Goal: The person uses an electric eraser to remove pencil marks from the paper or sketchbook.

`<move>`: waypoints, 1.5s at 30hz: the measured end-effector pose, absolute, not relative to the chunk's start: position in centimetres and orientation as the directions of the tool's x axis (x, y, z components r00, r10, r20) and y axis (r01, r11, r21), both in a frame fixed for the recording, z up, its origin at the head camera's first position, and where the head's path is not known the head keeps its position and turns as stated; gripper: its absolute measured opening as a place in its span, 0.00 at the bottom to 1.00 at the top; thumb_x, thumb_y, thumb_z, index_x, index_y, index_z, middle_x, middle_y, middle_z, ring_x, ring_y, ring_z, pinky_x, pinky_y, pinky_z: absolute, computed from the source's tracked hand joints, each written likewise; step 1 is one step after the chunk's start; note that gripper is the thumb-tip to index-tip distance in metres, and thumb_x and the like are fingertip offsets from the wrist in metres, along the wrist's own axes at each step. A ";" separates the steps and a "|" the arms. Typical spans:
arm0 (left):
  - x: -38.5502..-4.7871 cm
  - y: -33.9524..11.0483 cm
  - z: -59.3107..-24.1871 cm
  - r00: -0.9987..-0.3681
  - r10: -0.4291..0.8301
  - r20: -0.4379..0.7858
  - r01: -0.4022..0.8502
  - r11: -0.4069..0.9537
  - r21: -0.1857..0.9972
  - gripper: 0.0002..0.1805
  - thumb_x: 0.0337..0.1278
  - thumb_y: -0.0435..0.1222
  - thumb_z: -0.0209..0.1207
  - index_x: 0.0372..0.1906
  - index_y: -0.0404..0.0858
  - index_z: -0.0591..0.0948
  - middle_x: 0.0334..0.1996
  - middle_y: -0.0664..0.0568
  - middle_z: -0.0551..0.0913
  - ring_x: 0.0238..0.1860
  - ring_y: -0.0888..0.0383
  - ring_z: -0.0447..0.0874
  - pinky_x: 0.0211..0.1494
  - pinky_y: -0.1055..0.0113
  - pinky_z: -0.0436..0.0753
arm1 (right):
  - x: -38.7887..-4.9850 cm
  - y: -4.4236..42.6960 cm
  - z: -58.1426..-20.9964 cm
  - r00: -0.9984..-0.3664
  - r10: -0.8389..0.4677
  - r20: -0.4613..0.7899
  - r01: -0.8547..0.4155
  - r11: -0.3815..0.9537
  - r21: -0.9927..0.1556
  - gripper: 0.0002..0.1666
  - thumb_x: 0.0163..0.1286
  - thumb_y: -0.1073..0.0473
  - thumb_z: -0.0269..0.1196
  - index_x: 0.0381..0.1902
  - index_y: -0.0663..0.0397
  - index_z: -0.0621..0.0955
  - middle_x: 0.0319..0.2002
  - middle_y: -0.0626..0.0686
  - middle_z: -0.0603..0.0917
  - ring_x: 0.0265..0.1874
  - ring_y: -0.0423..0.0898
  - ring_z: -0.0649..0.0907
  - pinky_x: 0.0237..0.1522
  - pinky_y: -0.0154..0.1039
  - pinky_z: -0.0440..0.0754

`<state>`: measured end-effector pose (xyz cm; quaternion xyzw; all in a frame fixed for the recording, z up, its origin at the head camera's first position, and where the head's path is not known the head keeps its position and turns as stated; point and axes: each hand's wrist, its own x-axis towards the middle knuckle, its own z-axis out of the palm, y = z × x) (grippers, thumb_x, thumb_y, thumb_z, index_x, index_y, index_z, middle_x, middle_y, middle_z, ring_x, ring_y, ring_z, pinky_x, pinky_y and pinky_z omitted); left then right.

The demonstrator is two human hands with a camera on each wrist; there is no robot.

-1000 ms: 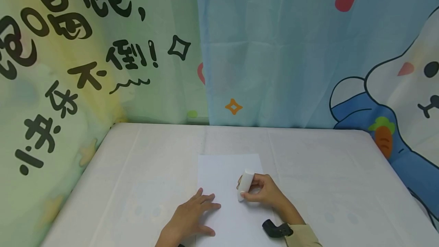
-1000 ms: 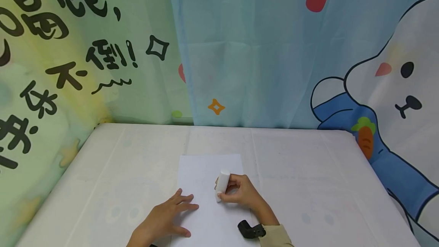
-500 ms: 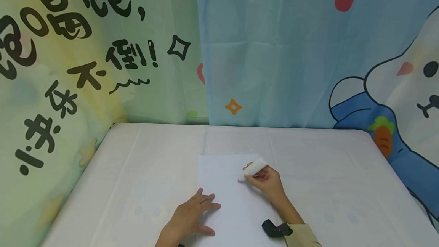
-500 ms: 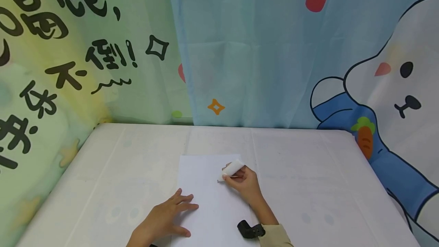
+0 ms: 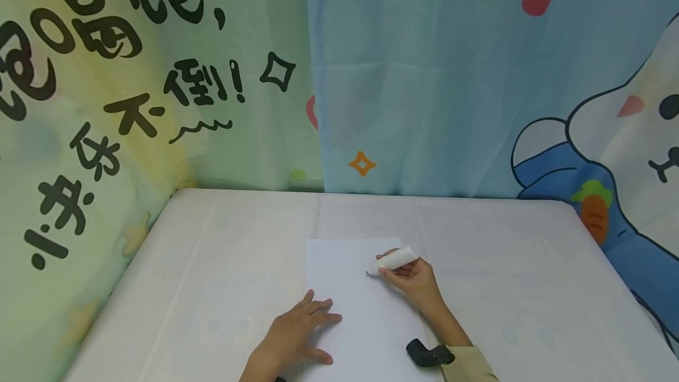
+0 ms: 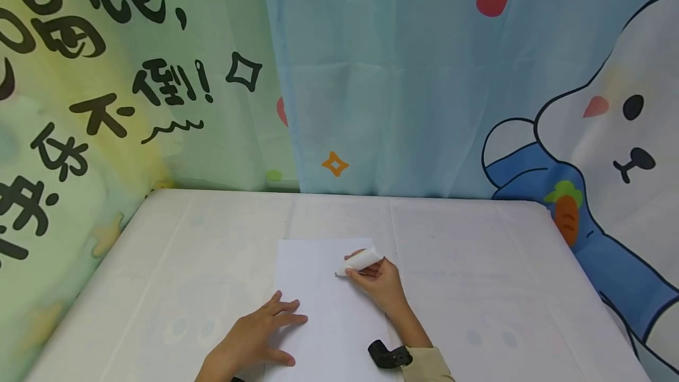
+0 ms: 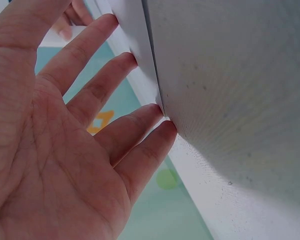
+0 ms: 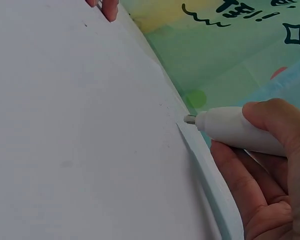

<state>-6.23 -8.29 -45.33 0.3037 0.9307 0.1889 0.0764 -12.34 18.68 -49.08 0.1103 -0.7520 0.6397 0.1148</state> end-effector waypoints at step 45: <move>-6.1 -8.2 -45.2 -0.807 0.590 -0.035 0.527 0.745 0.408 0.36 0.32 0.51 0.75 0.56 0.50 0.82 0.63 0.52 0.77 0.68 0.40 0.68 0.50 0.46 0.83 | -12.1 18.7 -49.2 -0.915 -0.093 0.392 -0.403 0.204 -0.892 0.18 0.51 0.79 0.70 0.42 0.73 0.80 0.38 0.69 0.86 0.39 0.29 0.84 0.39 0.24 0.82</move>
